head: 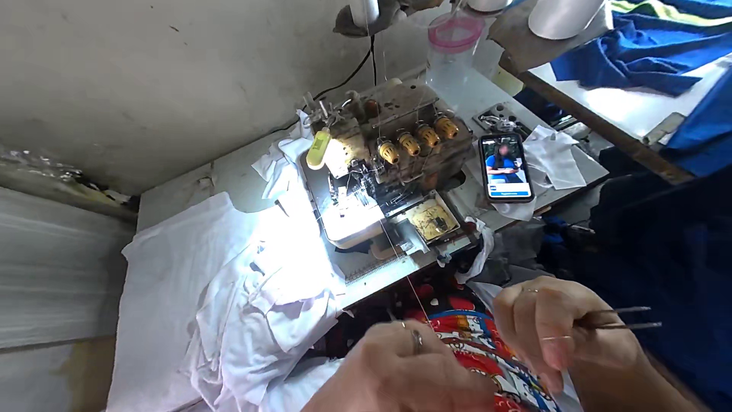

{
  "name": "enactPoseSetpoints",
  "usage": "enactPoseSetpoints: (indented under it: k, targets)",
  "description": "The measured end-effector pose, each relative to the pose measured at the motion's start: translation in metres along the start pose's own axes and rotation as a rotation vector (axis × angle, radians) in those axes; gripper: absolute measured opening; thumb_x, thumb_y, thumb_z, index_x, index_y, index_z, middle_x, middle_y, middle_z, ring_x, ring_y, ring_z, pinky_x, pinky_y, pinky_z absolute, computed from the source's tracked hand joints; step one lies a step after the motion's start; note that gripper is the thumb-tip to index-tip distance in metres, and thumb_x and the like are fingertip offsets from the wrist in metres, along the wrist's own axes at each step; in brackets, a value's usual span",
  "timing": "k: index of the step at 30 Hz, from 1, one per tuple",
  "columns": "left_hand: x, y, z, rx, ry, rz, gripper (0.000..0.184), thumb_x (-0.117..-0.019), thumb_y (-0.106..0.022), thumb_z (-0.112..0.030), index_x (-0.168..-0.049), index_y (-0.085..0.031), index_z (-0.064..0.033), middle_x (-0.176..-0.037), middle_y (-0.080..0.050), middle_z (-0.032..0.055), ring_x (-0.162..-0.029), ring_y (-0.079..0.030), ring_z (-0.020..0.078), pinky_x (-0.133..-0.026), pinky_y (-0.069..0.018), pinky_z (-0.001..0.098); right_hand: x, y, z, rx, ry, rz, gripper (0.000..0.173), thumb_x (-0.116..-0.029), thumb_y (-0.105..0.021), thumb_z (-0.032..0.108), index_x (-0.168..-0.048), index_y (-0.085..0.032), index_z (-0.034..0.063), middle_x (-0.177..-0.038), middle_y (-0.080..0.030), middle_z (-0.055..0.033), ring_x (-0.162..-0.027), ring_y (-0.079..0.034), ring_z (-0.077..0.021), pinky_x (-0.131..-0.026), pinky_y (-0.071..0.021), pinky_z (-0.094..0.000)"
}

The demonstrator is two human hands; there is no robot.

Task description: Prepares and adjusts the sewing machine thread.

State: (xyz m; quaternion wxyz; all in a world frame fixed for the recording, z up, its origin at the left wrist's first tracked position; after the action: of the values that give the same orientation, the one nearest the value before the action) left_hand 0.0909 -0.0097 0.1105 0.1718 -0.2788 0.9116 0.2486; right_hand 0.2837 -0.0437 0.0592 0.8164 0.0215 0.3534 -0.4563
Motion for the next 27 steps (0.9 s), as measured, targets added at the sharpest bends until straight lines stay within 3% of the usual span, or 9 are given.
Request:
enactPoseSetpoints:
  k: [4, 8, 13, 16, 19, 21, 23, 24, 27]
  targets:
    - [0.002, -0.012, -0.008, 0.055, -0.002, 0.059, 0.016, -0.0995, -0.065, -0.009, -0.096, -0.074, 0.0037, -0.082, -0.07, 0.0139, -0.084, -0.067, 0.0151, -0.083, -0.0507, 0.0203, 0.001, 0.002, -0.009, -0.242, -0.036, 0.007, 0.023, -0.1075, -0.052, 0.024, -0.111, -0.069, 0.0085, -0.093, -0.073, 0.0009, -0.084, -0.071, -0.0055, -0.076, -0.059, -0.0202]
    - [0.008, -0.002, 0.002, 0.009, 0.011, -0.006, 0.017, -0.1018, -0.062, -0.012, -0.101, -0.073, 0.0004, -0.09, -0.072, 0.0088, -0.091, -0.067, 0.0086, -0.087, -0.0517, 0.0172, 0.003, 0.014, -0.03, -0.426, -0.081, -0.088, 0.022, -0.1063, -0.053, 0.028, -0.117, -0.07, 0.018, -0.089, -0.074, 0.0068, -0.082, -0.072, -0.0029, -0.075, -0.0594, -0.0195]
    - [0.021, 0.009, -0.001, -0.091, -0.023, -0.095, 0.016, -0.1015, -0.063, -0.014, -0.1, -0.074, -0.0022, -0.091, -0.073, 0.005, -0.09, -0.067, 0.006, -0.083, -0.0516, 0.0157, 0.02, 0.037, -0.062, -0.53, -0.262, -0.551, 0.02, -0.1048, -0.055, 0.023, -0.112, -0.072, 0.0173, -0.096, -0.074, 0.003, -0.085, -0.072, -0.0053, -0.08, -0.0593, -0.0186]
    - [0.028, 0.018, -0.007, -0.298, -0.042, -0.157, 0.014, -0.1013, -0.064, -0.019, -0.1, -0.075, -0.0095, -0.098, -0.075, -0.002, -0.093, -0.064, 0.0038, -0.084, -0.0472, 0.0154, 0.039, 0.055, -0.084, -0.133, -0.583, -0.89, 0.025, -0.1063, -0.037, 0.011, -0.107, -0.062, 0.0102, -0.099, -0.076, -0.0032, -0.089, -0.074, -0.0121, -0.084, -0.0612, -0.0265]
    - [0.034, 0.023, -0.012, -0.557, -0.014, -0.191, 0.01, -0.1015, -0.065, -0.028, -0.103, -0.073, -0.0224, -0.118, -0.067, -0.011, -0.108, -0.055, 0.001, -0.095, -0.0391, 0.0158, 0.045, 0.069, -0.084, 0.542, -0.559, -0.736, 0.031, -0.1031, -0.046, 0.014, -0.123, -0.061, -0.0052, -0.128, -0.066, -0.0092, -0.116, -0.064, -0.0095, -0.098, -0.0536, -0.0268]
    - [0.033, 0.022, -0.013, -0.74, -0.026, -0.183, 0.008, -0.1023, -0.062, -0.029, -0.105, -0.07, -0.0258, -0.119, -0.06, -0.0098, -0.114, -0.05, 0.0028, -0.1, -0.0332, 0.0188, 0.028, 0.061, -0.065, 0.869, -0.406, -0.581, 0.034, -0.1049, -0.048, 0.02, -0.122, -0.066, -0.0032, -0.137, -0.059, -0.0168, -0.114, -0.062, -0.0085, -0.091, -0.0535, -0.0224]
    - [0.025, 0.016, -0.015, -0.911, -0.059, -0.152, 0.008, -0.1036, -0.059, -0.026, -0.104, -0.067, -0.0247, -0.115, -0.058, -0.0062, -0.112, -0.049, 0.0075, -0.101, -0.0293, 0.0248, 0.002, 0.036, -0.042, 0.857, -0.25, -0.464, 0.032, -0.1073, -0.05, 0.027, -0.124, -0.069, 0.008, -0.134, -0.061, -0.0057, -0.083, -0.061, 0.0072, -0.067, -0.052, -0.0103]
    - [0.02, 0.012, -0.015, -0.972, -0.083, -0.131, 0.008, -0.1042, -0.057, -0.024, -0.104, -0.066, -0.0232, -0.113, -0.058, -0.0044, -0.112, -0.049, 0.0096, -0.102, -0.0285, 0.0271, -0.012, 0.02, -0.034, 0.751, -0.19, -0.37, 0.033, -0.1072, -0.051, 0.032, -0.128, -0.068, 0.0132, -0.137, -0.06, 0.0009, -0.079, -0.057, 0.0125, -0.062, -0.0472, -0.0059]
    - [0.008, 0.003, -0.019, -1.083, -0.152, -0.084, 0.011, -0.1056, -0.053, -0.018, -0.101, -0.063, -0.019, -0.111, -0.059, -0.0019, -0.115, -0.05, 0.0117, -0.109, -0.0273, 0.0293, -0.043, -0.025, -0.033, 0.38, -0.122, 0.018, 0.066, -0.0983, -0.062, 0.052, -0.143, -0.055, 0.0048, -0.143, -0.059, 0.0011, -0.096, -0.057, 0.0118, -0.074, -0.0476, -0.0067]
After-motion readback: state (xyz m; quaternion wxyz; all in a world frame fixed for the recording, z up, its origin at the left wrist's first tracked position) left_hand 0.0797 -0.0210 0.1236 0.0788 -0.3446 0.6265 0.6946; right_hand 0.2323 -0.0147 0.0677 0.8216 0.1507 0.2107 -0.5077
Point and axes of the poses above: each hand's wrist, its own x-axis away from the middle knuckle, its own y-axis out of the back of the hand, z = x × y, the point moved 5 cm from there along -x, towards the middle knuckle
